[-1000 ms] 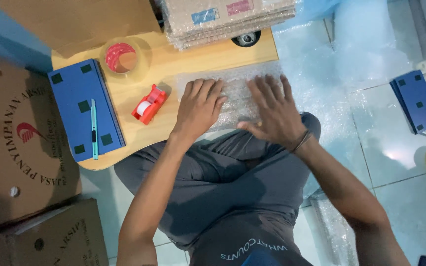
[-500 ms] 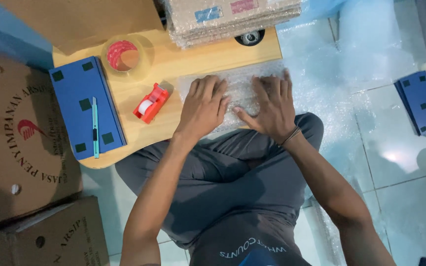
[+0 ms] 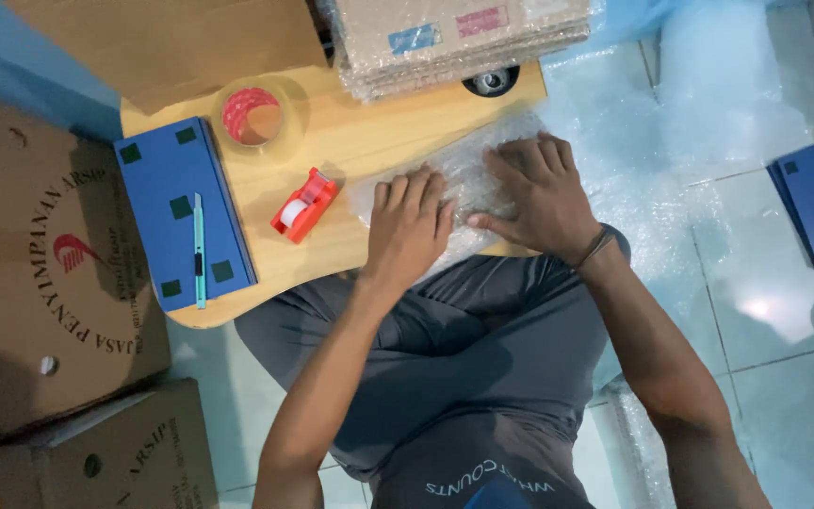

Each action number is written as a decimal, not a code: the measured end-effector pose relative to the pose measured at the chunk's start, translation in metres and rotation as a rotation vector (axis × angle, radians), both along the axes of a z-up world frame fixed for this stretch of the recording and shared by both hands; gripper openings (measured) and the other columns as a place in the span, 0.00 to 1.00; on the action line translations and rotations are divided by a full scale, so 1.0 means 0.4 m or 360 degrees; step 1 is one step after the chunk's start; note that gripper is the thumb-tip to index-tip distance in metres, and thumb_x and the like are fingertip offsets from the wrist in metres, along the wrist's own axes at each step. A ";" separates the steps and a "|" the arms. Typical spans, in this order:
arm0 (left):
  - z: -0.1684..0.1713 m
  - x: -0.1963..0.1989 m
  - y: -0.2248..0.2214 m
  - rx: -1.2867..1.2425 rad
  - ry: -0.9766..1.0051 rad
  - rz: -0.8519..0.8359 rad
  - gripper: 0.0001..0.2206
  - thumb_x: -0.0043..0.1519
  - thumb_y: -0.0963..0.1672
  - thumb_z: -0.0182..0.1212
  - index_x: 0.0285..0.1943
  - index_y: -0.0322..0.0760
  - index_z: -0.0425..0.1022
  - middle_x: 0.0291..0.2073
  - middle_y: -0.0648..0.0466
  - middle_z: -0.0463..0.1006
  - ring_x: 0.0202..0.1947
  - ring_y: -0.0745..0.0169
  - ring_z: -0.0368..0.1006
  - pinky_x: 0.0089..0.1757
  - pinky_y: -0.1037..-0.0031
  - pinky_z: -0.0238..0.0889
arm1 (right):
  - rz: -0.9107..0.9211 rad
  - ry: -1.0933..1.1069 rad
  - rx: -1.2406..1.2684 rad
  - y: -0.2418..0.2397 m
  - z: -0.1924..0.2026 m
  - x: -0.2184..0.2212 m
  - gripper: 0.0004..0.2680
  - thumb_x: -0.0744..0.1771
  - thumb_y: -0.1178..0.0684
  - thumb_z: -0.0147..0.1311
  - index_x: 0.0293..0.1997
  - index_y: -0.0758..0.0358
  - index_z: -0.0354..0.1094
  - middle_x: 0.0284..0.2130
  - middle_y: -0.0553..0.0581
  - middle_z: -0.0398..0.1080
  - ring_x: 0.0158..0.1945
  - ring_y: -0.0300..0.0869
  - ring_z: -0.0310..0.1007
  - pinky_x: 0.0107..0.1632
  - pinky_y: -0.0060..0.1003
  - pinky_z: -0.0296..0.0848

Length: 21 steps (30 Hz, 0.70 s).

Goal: Wrapping a small box and blue boards in bubble wrap and securing them with tape from a dispenser.

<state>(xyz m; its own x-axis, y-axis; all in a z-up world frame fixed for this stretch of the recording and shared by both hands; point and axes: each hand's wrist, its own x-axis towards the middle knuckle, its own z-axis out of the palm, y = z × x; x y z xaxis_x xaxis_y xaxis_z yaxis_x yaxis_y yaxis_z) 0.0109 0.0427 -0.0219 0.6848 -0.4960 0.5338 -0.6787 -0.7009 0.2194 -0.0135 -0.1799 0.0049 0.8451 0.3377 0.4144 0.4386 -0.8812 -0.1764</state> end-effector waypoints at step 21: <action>0.038 -0.135 -0.033 0.0077 0.0186 0.0240 0.21 0.62 0.50 0.62 0.53 0.25 0.78 0.42 0.40 0.74 0.44 0.46 0.70 0.41 0.61 0.64 | -0.0441 0.0962 -0.0131 0.126 0.054 -0.143 0.25 0.71 0.43 0.46 0.74 0.73 0.53 0.67 0.82 0.57 0.66 0.80 0.58 0.56 0.67 0.72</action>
<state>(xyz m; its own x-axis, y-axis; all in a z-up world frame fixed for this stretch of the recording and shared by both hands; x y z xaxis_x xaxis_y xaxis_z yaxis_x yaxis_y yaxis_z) -0.0429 0.0296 -0.0066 0.8094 -0.4062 0.4242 -0.5370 -0.8043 0.2545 -0.0706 -0.1294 0.0263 0.9805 0.0853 -0.1768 0.0396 -0.9681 -0.2472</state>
